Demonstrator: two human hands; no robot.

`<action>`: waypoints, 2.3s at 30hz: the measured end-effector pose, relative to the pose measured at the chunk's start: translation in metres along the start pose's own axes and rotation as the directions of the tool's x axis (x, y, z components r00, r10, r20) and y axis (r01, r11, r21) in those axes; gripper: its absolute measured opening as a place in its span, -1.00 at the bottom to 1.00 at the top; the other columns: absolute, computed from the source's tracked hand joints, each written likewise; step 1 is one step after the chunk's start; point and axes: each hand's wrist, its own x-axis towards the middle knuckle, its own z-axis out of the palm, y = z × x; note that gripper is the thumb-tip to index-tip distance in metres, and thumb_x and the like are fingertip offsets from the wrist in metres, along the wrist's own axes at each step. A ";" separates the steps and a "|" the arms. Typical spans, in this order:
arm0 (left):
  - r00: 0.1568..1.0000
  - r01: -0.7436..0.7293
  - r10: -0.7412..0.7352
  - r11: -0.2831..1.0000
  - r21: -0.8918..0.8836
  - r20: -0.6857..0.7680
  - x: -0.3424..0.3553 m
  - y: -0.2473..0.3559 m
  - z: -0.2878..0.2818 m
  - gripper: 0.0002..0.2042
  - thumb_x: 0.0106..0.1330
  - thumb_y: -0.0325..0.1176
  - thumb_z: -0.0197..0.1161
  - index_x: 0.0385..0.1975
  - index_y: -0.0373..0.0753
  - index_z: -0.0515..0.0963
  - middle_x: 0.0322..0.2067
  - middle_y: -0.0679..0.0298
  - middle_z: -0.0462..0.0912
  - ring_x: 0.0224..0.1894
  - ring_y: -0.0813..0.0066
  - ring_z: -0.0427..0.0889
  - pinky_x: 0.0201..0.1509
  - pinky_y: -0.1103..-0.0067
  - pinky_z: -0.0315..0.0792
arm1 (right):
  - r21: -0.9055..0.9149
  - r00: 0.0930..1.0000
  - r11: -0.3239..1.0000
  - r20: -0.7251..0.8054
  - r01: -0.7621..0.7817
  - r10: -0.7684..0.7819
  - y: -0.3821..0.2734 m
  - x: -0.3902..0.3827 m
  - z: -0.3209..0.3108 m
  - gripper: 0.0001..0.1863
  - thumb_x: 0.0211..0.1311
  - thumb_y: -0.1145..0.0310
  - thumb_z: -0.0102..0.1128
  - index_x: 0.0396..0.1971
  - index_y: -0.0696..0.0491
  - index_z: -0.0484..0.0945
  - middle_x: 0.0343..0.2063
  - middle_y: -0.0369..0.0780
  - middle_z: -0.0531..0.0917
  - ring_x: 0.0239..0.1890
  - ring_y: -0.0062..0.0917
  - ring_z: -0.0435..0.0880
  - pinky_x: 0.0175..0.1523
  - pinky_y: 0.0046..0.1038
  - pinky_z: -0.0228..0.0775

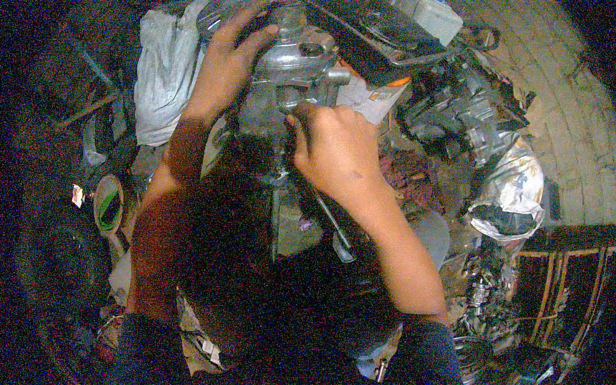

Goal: The person is working on a metallic engine part, using a wrench to tighten bolts and occasionally pouring liquid from a bottle onto the part. The task involves repetitive tightening and inspection of the engine component.

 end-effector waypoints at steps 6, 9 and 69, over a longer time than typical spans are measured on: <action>0.999 -0.006 0.008 0.998 0.061 -0.043 -0.001 0.007 0.002 -0.63 0.37 -0.44 0.10 0.17 -0.34 0.44 0.09 0.05 0.57 0.19 0.29 0.48 0.30 0.47 0.26 | -0.001 0.988 0.988 -0.021 -0.155 0.155 -0.014 0.000 -0.006 -0.80 0.20 0.30 0.20 -0.45 0.13 0.66 -0.55 0.08 0.62 -0.40 0.03 0.64 -0.26 -0.06 0.47; 1.000 -0.013 0.014 0.998 0.065 -0.025 -0.002 0.007 0.000 -0.64 0.39 -0.43 0.07 0.16 -0.34 0.45 0.09 0.04 0.57 0.20 0.25 0.48 0.29 0.48 0.27 | -0.001 0.995 0.996 -0.055 -0.086 0.085 -0.022 -0.011 0.009 -0.79 0.17 0.28 0.25 -0.43 0.14 0.67 -0.53 0.07 0.63 -0.39 0.05 0.63 -0.25 -0.07 0.48; 0.996 -0.090 0.084 0.978 0.190 0.040 0.008 0.006 -0.002 -0.52 0.15 -0.33 0.44 0.09 -0.21 0.49 0.00 0.18 0.58 0.11 0.38 0.49 0.26 0.49 0.30 | 0.493 0.717 0.756 -0.321 -0.432 0.619 -0.035 -0.070 0.114 -0.80 0.27 0.40 0.08 -0.34 0.22 0.61 -0.59 0.13 0.60 -0.53 0.10 0.58 -0.35 0.02 0.39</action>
